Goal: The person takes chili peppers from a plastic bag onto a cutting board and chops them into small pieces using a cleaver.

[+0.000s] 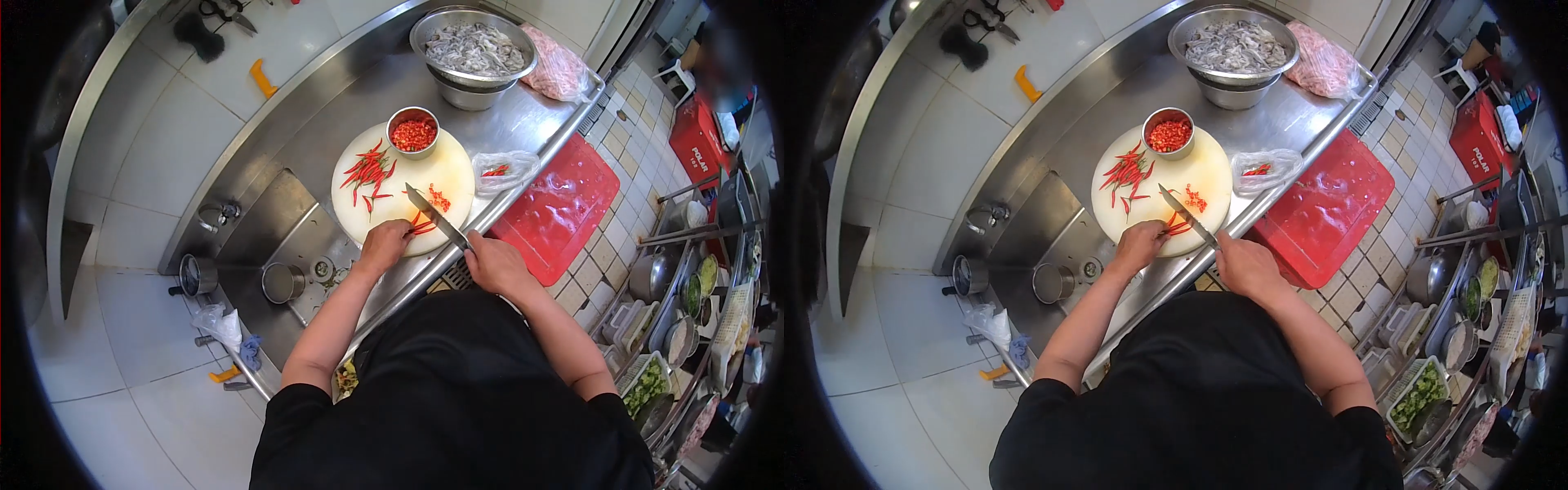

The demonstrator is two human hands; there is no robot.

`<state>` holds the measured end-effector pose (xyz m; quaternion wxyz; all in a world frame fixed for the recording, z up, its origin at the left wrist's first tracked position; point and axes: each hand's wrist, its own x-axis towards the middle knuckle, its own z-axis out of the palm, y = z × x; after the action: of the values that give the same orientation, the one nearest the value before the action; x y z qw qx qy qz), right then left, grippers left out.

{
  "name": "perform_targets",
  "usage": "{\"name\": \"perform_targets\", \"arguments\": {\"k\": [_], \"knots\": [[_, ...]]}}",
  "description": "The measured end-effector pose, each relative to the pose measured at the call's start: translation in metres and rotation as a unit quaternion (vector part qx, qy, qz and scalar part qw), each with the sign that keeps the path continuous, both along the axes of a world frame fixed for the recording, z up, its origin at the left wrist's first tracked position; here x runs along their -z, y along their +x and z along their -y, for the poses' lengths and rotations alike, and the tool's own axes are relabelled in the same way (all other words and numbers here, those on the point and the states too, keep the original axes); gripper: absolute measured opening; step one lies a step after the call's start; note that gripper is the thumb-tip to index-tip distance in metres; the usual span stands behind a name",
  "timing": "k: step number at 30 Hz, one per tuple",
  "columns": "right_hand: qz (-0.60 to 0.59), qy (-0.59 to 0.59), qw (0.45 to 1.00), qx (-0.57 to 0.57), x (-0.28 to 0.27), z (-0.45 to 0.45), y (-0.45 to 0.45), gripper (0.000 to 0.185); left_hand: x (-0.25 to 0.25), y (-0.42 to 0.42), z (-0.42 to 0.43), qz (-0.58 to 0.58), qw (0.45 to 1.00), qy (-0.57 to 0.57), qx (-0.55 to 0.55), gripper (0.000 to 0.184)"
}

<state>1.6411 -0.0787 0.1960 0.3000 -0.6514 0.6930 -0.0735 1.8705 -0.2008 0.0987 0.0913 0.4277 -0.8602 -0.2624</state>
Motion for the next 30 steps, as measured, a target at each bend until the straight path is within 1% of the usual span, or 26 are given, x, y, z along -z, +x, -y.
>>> {"name": "perform_targets", "arguments": {"k": [4,5,9,11,12,14,15,16,18,20,22,24,25,27,30], "knots": [[-0.068,0.047,0.996,-0.039,-0.013,0.024,0.016,0.024,-0.001,-0.005,-0.004,-0.014,1.000,-0.008,0.008,0.021],[-0.093,0.066,0.992,-0.048,-0.016,0.029,0.019,0.024,-0.002,-0.007,-0.004,-0.002,1.000,-0.018,0.016,0.020],[-0.118,0.062,0.987,-0.085,-0.012,0.038,0.023,0.023,-0.008,-0.013,-0.003,0.026,0.999,-0.028,0.025,0.019],[-0.107,0.044,0.989,-0.098,-0.012,0.033,0.022,0.024,-0.008,-0.015,-0.006,0.027,0.999,-0.028,0.019,0.017],[-0.112,0.045,0.987,-0.104,-0.008,0.027,0.021,0.024,-0.007,-0.015,-0.007,0.029,0.999,-0.031,0.017,0.017],[-0.138,-0.010,0.983,-0.123,0.014,0.013,0.016,0.017,-0.005,-0.015,-0.008,0.008,0.999,-0.033,0.003,0.017],[-0.156,-0.014,0.981,-0.117,0.034,0.012,0.011,0.018,-0.004,-0.015,-0.010,-0.007,0.999,-0.037,-0.001,0.017],[-0.160,-0.013,0.979,-0.124,0.037,0.015,0.010,0.018,-0.002,-0.016,-0.010,-0.012,0.999,-0.036,-0.007,0.017],[-0.150,-0.026,0.980,-0.132,0.042,0.020,0.006,0.020,0.002,-0.016,-0.010,-0.010,0.999,-0.049,0.000,0.016],[-0.155,-0.021,0.978,-0.136,0.035,0.037,0.005,0.021,0.004,-0.015,-0.009,-0.019,0.999,-0.046,-0.003,0.015],[-0.157,-0.013,0.977,-0.145,0.017,0.045,0.008,0.022,0.005,-0.017,-0.008,-0.027,0.999,-0.040,-0.011,0.015],[-0.151,0.035,0.977,-0.146,-0.007,0.044,0.014,0.025,0.004,-0.016,-0.007,-0.009,0.999,-0.035,-0.010,0.014],[-0.153,0.036,0.976,-0.149,-0.002,0.038,0.014,0.025,0.003,-0.015,-0.007,-0.010,0.999,-0.034,-0.013,0.014],[-0.118,0.058,0.986,-0.100,0.011,0.020,0.013,0.028,0.002,-0.016,-0.007,-0.021,0.999,-0.022,-0.010,0.014],[-0.112,0.089,0.986,-0.085,0.010,0.022,0.016,0.029,0.007,-0.016,-0.007,-0.021,0.999,-0.029,-0.017,0.014]]}}
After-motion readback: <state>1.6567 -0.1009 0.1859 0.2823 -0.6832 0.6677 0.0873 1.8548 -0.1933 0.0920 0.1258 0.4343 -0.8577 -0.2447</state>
